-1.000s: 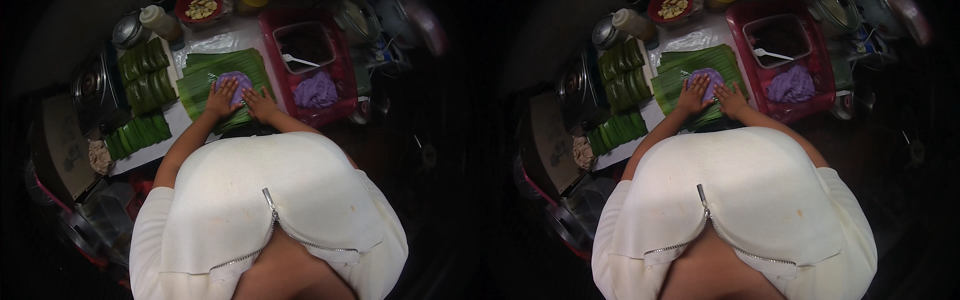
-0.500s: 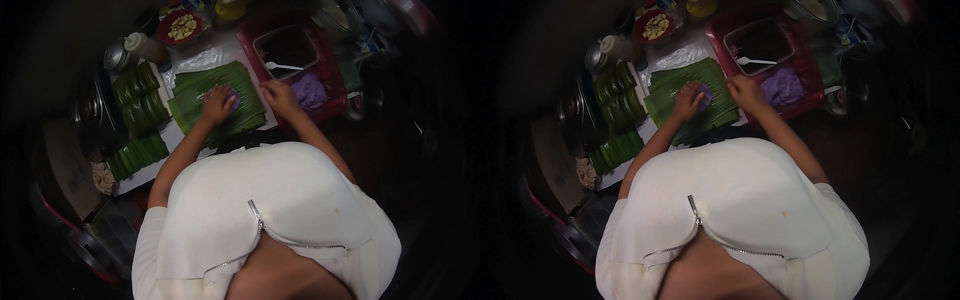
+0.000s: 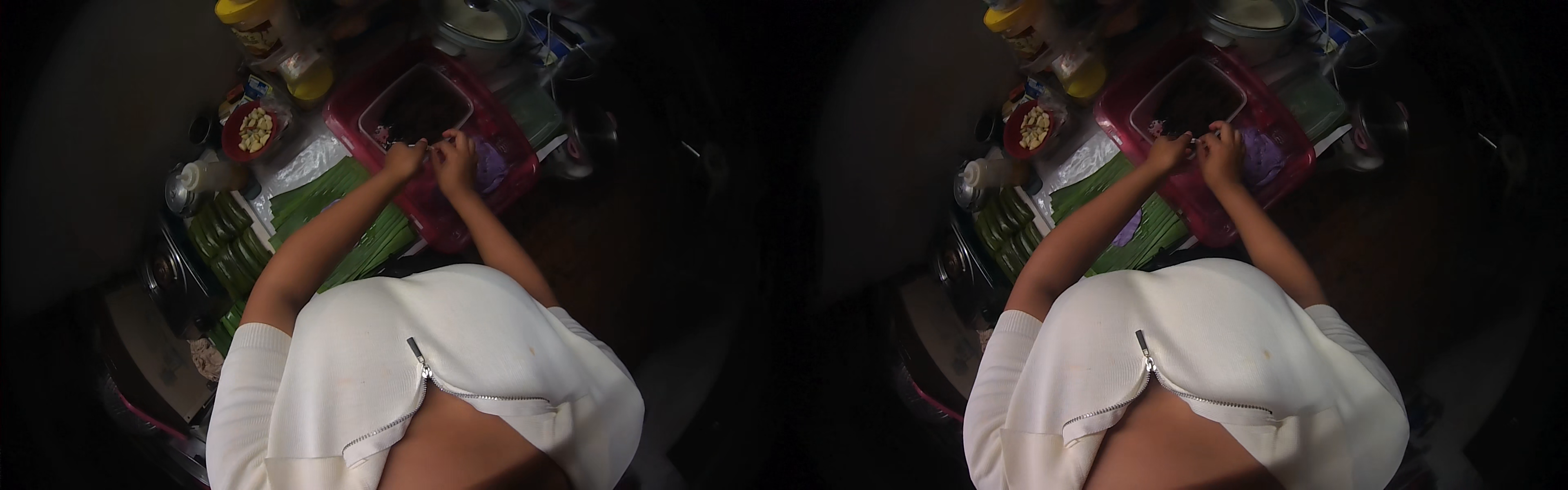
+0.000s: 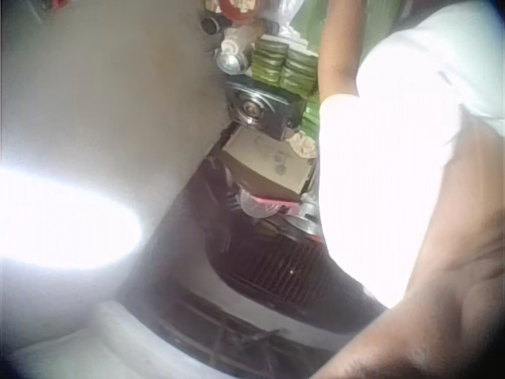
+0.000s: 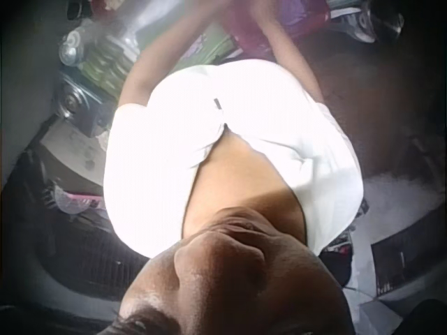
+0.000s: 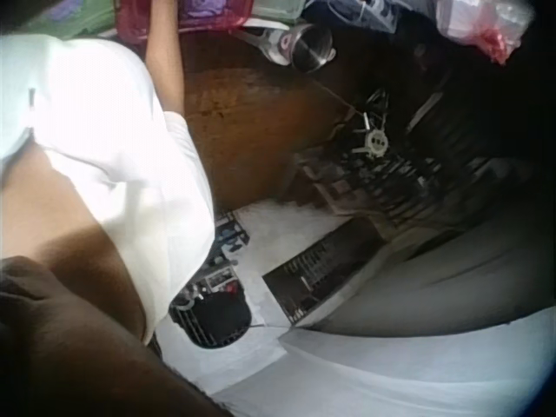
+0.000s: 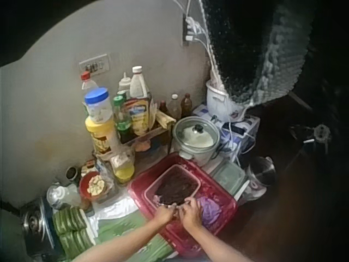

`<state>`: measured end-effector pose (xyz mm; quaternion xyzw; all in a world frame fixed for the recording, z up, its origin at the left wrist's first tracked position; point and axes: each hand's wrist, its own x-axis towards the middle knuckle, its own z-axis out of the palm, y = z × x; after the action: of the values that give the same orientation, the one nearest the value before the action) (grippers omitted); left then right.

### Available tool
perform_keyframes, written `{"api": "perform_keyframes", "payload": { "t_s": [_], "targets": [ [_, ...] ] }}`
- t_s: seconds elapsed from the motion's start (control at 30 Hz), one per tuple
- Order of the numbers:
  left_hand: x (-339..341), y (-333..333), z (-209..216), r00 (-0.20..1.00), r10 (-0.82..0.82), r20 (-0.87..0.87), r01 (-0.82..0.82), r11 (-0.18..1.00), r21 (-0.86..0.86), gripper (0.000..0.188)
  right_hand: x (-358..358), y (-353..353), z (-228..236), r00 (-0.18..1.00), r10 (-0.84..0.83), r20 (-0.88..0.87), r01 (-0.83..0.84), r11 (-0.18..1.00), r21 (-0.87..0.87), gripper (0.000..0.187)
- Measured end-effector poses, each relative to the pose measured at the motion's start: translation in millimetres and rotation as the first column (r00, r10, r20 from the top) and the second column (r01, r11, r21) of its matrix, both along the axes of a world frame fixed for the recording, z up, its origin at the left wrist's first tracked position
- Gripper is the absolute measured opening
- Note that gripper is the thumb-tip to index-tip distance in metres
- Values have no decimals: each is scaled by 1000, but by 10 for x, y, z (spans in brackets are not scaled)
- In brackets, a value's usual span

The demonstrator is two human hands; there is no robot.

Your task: The person arranges banana leaves on a table, places a purple dough ball on a leaf, flattens it, and spreads a dark filling over it using a spoon. The person then folds the leaf around the filling to form a parcel.

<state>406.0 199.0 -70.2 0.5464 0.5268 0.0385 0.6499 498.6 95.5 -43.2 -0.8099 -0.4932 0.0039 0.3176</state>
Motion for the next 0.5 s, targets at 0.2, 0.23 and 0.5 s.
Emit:
{"api": "perform_keyframes", "payload": {
  "t_s": [0.2, 0.23, 0.5],
  "targets": [
    [166, 126, 281, 840, -345, -419, 511, 762, 398, 37, -160, -185, 41, 979, 35, -202, 0, 985, 171, 27],
    [177, 191, 367, 726, -426, -539, 680, 560, 473, 39, -148, -177, -112, 919, -74, -387, 150, 974, 169, 33],
    [336, 352, 423, 623, -330, -709, 781, 198, 593, 19, -97, 123, -940, 707, -242, -664, 159, 970, -185, 64]
  ]
}}
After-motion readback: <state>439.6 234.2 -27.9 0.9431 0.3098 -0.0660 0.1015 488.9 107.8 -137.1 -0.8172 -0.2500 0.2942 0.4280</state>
